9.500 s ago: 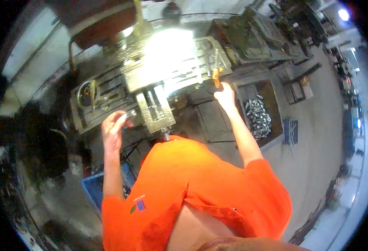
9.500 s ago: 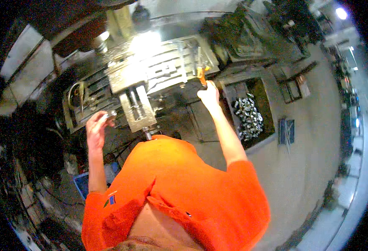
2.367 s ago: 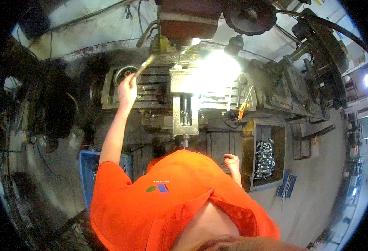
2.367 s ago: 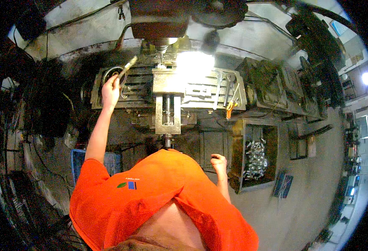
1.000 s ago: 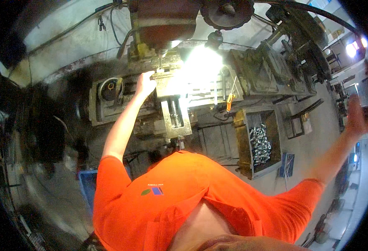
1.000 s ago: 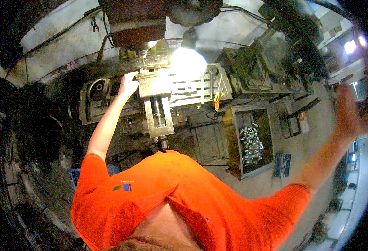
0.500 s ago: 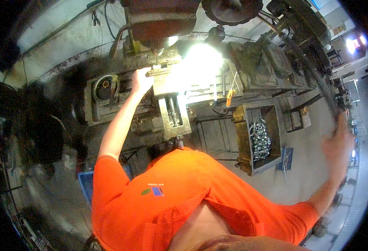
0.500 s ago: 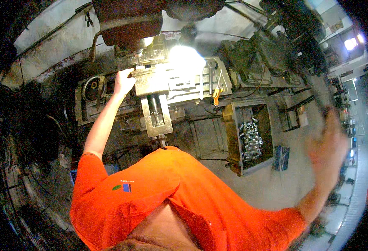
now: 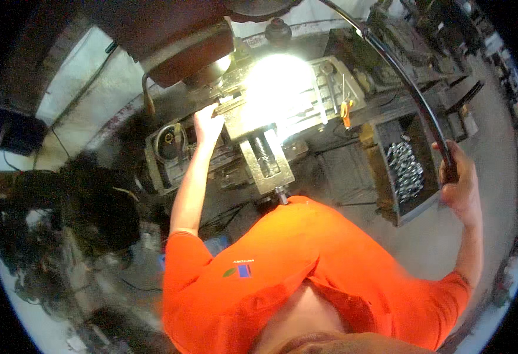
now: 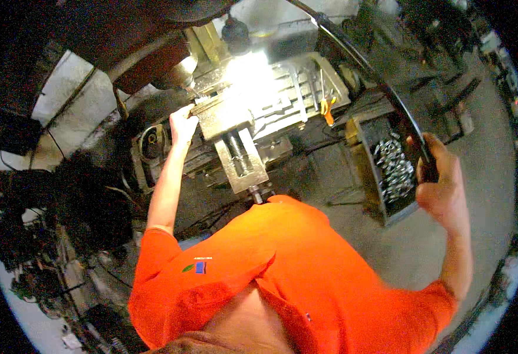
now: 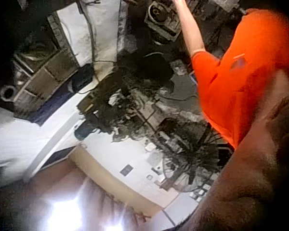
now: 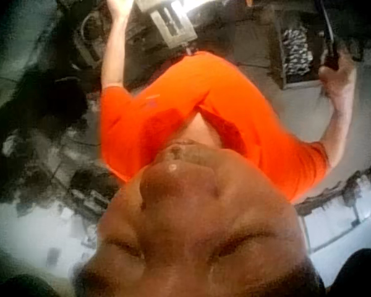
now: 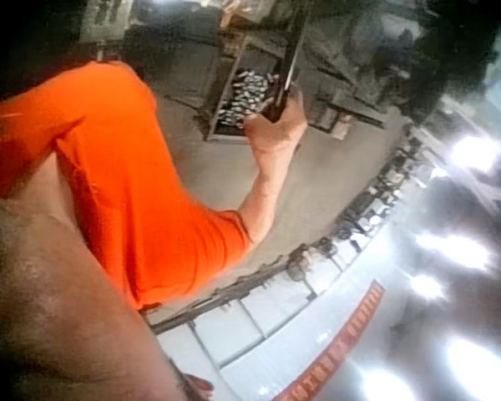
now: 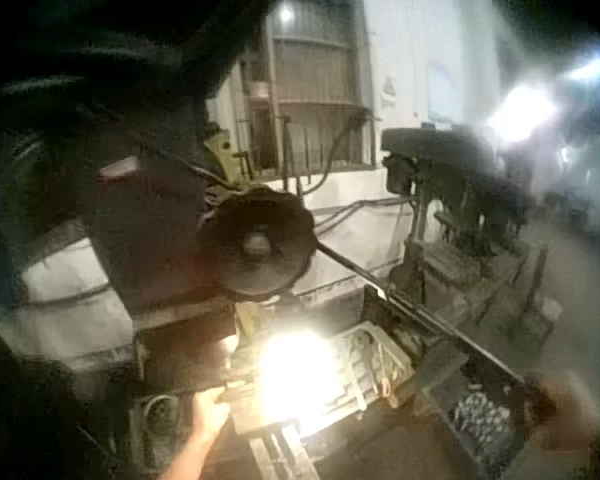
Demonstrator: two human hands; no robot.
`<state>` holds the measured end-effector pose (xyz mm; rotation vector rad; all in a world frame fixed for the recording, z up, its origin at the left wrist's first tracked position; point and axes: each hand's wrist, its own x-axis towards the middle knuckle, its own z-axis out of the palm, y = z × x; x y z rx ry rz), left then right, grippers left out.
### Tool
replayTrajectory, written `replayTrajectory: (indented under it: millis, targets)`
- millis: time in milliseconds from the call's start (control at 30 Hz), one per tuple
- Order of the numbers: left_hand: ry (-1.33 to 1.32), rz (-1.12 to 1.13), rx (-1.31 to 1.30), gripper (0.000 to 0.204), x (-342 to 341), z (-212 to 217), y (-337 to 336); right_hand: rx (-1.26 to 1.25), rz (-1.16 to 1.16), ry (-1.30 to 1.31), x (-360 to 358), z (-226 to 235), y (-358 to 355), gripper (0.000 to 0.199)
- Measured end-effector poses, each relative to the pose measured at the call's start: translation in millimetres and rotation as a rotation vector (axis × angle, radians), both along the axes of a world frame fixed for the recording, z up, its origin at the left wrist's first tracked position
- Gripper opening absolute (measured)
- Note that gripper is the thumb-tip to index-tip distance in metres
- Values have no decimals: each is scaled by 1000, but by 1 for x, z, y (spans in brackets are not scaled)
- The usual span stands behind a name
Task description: The person operates a milling machine, repeatedly loading small metal parts into the machine, adjusting controls, and removing the processed parts. The person places the finished parts into a blue bin.
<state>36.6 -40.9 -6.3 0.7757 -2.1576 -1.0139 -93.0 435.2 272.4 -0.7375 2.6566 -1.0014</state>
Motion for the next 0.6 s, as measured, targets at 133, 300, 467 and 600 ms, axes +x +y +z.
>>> replayTrajectory:
  millis: [133,300,467,600]
  targets:
    - [33,-6,46,40,1,-8,-4,-34,-24,-88,-6,-31,-8,46]
    - [30,-7,152,39,-4,8,7,-85,2,-157,-7,-44,-8,48]
    - [81,-5,142,38,-1,-8,-2,-169,27,-281,-10,-55,-6,50]
    - [25,-27,164,39,1,-1,1,-193,38,-269,-16,-71,-2,52]
